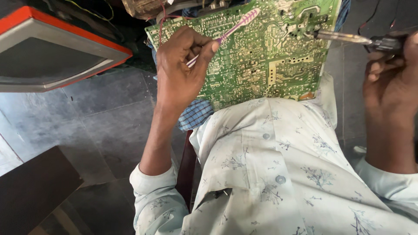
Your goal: The person sits with a green circuit board on their lap and solders components on it, holding a soldering iron in one hand and a toothbrush in the other to brush the board between solder joints. They reposition the board and continue soldering different areas throughout the episode.
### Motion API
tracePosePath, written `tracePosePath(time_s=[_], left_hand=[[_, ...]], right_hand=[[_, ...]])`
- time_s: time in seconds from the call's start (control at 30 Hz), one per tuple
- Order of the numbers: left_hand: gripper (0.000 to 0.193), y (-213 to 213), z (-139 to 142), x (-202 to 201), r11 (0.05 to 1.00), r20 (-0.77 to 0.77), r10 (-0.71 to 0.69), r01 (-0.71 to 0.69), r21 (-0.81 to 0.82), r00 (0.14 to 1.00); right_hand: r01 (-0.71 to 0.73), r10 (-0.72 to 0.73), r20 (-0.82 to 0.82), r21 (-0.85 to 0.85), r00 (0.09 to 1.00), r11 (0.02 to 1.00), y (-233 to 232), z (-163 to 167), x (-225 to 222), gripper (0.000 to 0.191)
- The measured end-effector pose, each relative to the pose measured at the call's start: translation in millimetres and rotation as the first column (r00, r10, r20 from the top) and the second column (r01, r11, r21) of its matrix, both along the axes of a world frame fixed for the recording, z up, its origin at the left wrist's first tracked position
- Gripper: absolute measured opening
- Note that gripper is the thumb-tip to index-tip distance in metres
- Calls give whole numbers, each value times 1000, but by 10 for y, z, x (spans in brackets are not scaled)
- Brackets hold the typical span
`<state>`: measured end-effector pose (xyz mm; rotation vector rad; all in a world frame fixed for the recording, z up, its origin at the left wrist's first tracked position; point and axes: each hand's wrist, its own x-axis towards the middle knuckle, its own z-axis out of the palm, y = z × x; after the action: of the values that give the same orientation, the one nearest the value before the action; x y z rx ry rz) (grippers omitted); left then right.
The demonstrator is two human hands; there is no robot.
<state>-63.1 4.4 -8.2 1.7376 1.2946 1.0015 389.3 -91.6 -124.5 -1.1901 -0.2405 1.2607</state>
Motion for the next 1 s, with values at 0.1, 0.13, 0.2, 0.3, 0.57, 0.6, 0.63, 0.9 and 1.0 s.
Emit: tracePosePath(time_s=[0.1,0.13,0.2,0.3,0.57,0.6,0.63,0.9,1.0], left_hand=[[14,-2,1,-4,1000,-3,3,-3,-9,1000],[14,-7,6,2,1000,3,1,-1,-18,1000],[14,3,16,20,1000,13,4,-4,-14,1000],[14,13,44,58,1000,6,18,-17,-18,1000],[14,-9,50,102,998,4,34,-34,-49,999],[14,-11,39,102,998,-2,36,-36,-51,999],[14,-14,28,103,998,-7,37,-38,-58,999],[16,45,12,217,1000,-39,21,-21,-2,999],[17,71,19,272,999,2,21,-21,-47,1000]], right_hand=[[2,-2,-2,56,1000,998,72,43,4,28],[-1,1,12,76,1000,997,99,65,-1,28],[-18,10,62,128,998,992,187,92,2,28],[-52,29,102,221,994,974,374,50,116,25],[59,-10,-155,315,988,947,867,-628,1009,19],[62,-16,-136,343,991,937,933,-679,1060,19],[65,-23,-118,372,993,926,1003,-704,1088,20],[32,-155,141,630,978,776,2056,10,657,24],[78,-207,105,691,973,718,2489,288,452,27]])
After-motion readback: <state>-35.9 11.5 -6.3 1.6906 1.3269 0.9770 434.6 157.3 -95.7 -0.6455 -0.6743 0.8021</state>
